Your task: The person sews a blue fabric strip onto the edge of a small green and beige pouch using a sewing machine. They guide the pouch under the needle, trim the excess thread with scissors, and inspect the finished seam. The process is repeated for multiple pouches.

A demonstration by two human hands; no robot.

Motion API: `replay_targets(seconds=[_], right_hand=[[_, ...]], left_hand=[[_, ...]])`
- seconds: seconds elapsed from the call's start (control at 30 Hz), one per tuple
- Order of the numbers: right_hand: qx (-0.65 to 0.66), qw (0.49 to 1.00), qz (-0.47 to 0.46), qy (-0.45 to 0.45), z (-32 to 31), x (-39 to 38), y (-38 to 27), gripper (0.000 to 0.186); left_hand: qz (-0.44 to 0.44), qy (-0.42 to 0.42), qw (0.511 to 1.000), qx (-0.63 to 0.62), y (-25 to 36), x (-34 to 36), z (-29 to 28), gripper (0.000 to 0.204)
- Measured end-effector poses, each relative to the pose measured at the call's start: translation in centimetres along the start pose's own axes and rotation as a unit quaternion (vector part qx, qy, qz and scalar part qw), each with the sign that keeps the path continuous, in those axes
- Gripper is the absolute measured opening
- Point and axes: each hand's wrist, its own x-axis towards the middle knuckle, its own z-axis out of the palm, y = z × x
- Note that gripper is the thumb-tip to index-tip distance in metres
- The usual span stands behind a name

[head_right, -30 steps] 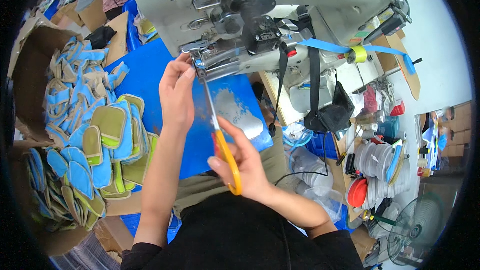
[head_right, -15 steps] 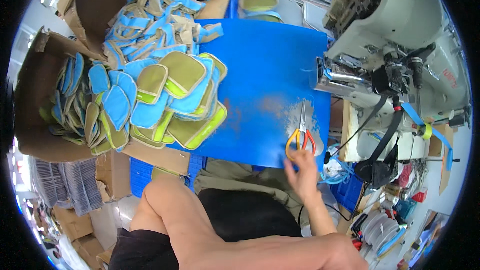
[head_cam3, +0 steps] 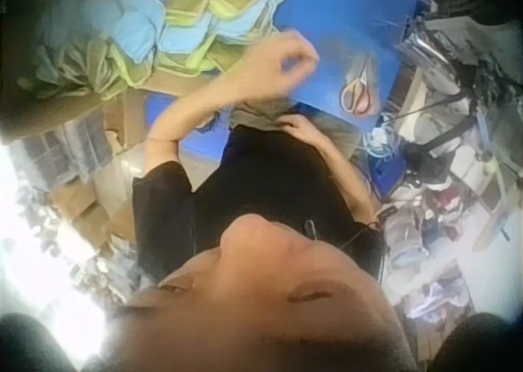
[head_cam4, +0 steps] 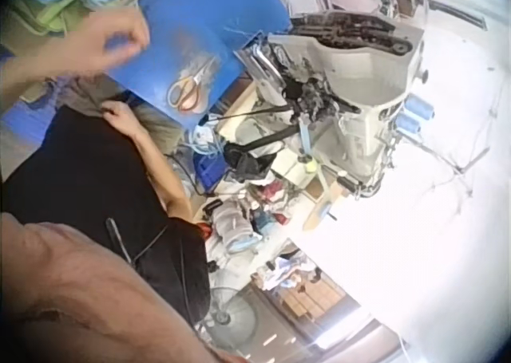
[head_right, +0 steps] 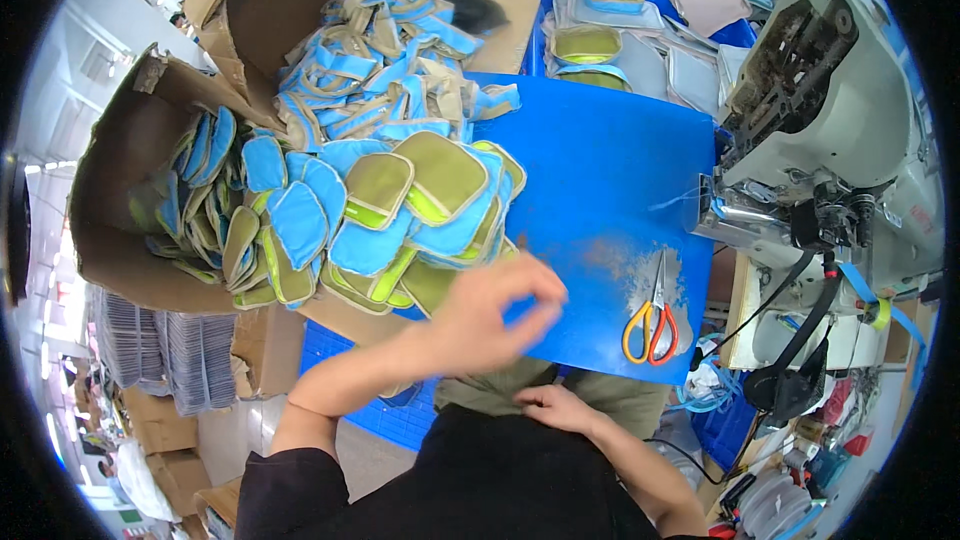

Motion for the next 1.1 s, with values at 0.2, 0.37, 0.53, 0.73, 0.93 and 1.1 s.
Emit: replay_targets(seconds=[0.2,0.37,0.53,0.73,0.93,1.1], right_hand=[[-0.027,0.999,-0.007,0.028,-2.0,-2.7,-2.4,0.037],[-0.394,0.892,0.013,0.219,-4.2,-10.8,-0.8,0.031],[-0.195,0.956,0.118,0.182,-3.9,-14.3,0.9,0.027],[-0.118,0.950,0.097,0.273,-3.2,-16.4,-2.5,0.030],[-0.090,0.906,-0.136,0.390,-9.3,-20.9,-16.2,0.035],[-0.232,0.685,-0.365,0.587,-12.4,-22.4,-28.5,0.026]], left_hand=[[-0.186,0.170,0.946,0.206,-17.3,4.5,-8.0,0.018],[-0.254,0.170,0.854,0.422,-21.6,11.6,-11.2,0.041],[-0.317,0.084,0.797,0.506,-29.2,14.2,-12.5,0.041],[-0.225,0.284,0.923,-0.133,-29.3,14.1,-19.8,0.011],[-0.049,0.177,0.856,-0.484,-14.9,12.5,-25.8,0.022],[-0.017,0.141,0.827,-0.545,-6.9,9.7,-20.9,0.029]])
